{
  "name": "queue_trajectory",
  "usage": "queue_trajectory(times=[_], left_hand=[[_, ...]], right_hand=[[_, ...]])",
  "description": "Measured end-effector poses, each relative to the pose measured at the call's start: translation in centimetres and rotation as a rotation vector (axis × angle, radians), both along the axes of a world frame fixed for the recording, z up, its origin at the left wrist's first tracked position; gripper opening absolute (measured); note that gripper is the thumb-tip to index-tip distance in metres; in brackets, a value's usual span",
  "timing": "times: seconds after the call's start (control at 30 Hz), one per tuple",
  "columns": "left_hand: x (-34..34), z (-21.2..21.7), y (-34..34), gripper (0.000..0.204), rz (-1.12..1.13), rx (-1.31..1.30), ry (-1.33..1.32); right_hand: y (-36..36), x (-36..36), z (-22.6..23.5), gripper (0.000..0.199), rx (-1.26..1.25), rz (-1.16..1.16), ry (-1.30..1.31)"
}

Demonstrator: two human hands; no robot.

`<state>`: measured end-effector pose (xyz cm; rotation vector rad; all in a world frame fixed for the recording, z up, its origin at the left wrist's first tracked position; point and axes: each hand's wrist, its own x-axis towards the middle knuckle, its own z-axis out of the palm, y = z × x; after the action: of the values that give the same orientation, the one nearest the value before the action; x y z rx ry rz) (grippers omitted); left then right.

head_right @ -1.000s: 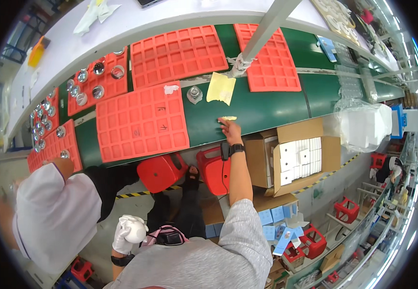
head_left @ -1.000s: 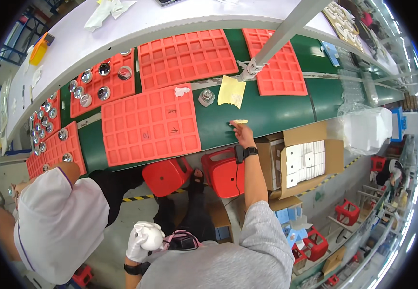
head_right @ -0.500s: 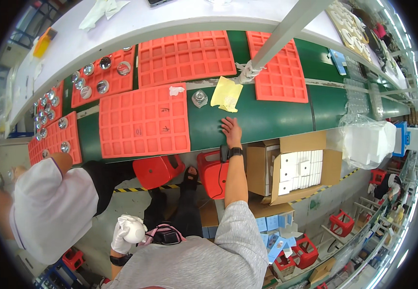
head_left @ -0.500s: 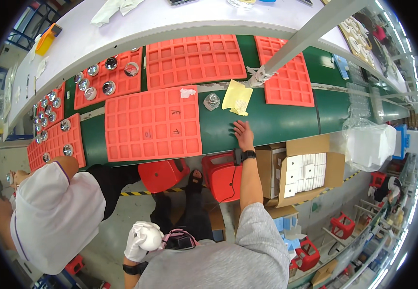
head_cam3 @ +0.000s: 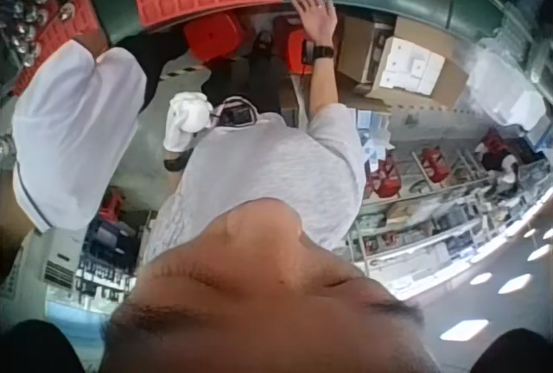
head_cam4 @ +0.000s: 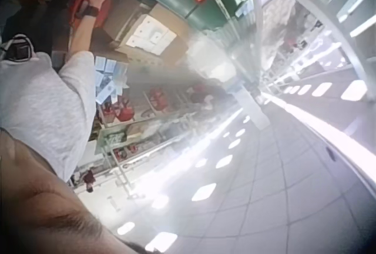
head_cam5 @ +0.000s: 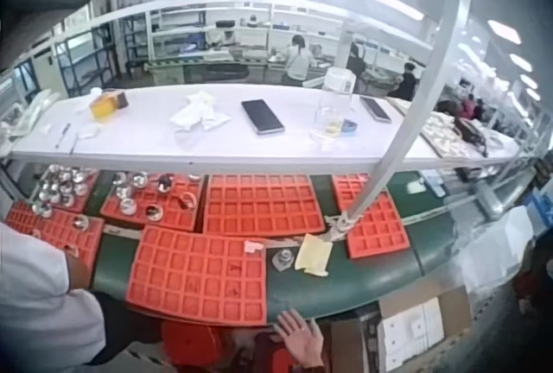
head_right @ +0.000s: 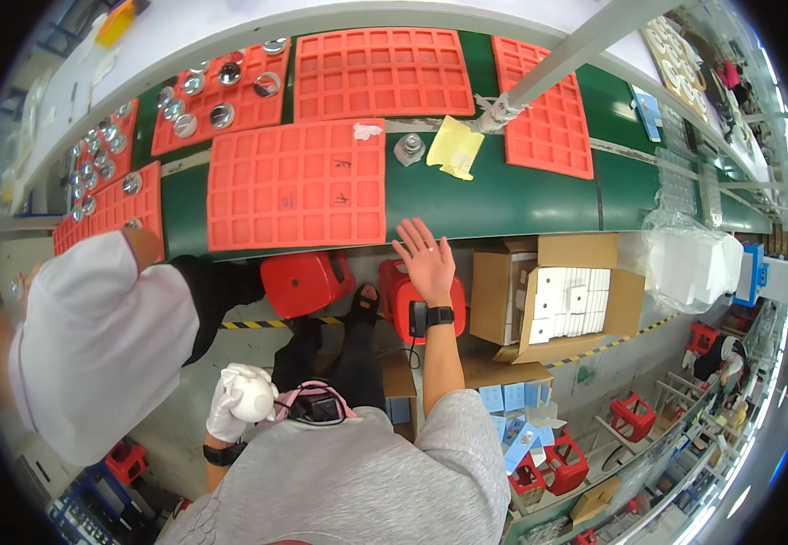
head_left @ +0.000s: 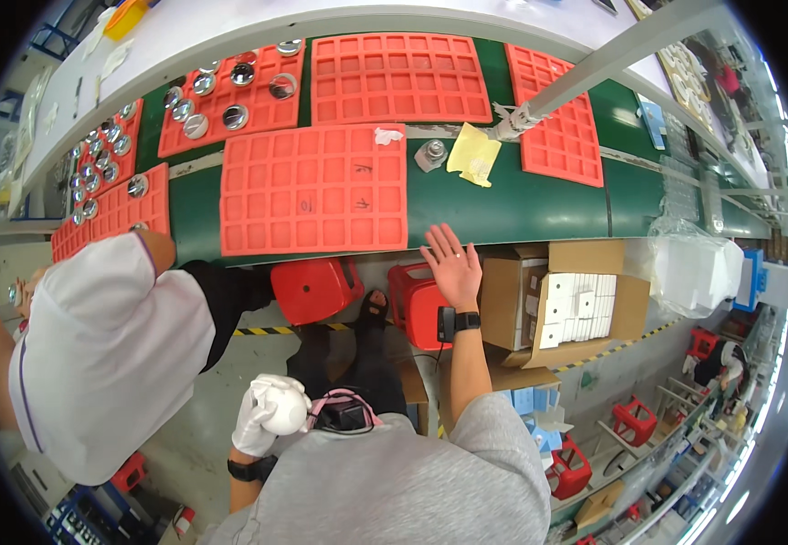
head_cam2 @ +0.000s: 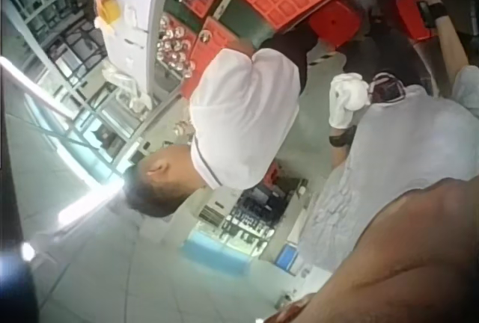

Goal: Inspecting and wiping reflective electronic components at a manual assembly station.

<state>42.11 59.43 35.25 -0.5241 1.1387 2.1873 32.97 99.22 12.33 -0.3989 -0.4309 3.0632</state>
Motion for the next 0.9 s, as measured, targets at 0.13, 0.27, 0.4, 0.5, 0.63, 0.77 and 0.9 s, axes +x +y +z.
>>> queue_trajectory(times=[0.13, 0.27, 0.4, 0.5, 0.63, 0.77, 0.9], left_hand=[[1.0, -0.3, -4.7, 0.045, -0.052, 0.025, 0.062], [1.3, -1.3, -9.4, 0.046, -0.151, 0.102, 0.136], [2.8, -1.9, -14.2, 0.047, -0.237, 0.037, 0.183], [2.5, -0.1, -15.3, 0.048, -0.230, 0.148, 0.121], [1.4, 0.2, -15.4, 0.048, -0.280, 0.161, 0.193], [0.8, 1.1, -13.1, 0.047, -0.234, 0.173, 0.296], [0.4, 0.4, -9.2, 0.049, -0.181, 0.157, 0.297]], right_hand=[[-4.2, 6.0, -3.3, 0.061, 0.109, 0.089, -0.088], [-8.5, 15.7, -7.8, 0.057, 0.263, 0.042, -0.453], [-13.2, 24.4, -10.2, 0.052, 0.252, -0.038, -0.666], [-14.6, 29.6, -11.8, 0.051, 0.199, -0.114, -0.769], [-13.6, 28.2, -11.4, 0.050, 0.214, -0.120, -0.831], [-11.4, 23.6, -10.7, 0.050, 0.296, -0.053, -0.793], [-8.5, 19.1, -10.1, 0.051, 0.376, 0.068, -0.712]])
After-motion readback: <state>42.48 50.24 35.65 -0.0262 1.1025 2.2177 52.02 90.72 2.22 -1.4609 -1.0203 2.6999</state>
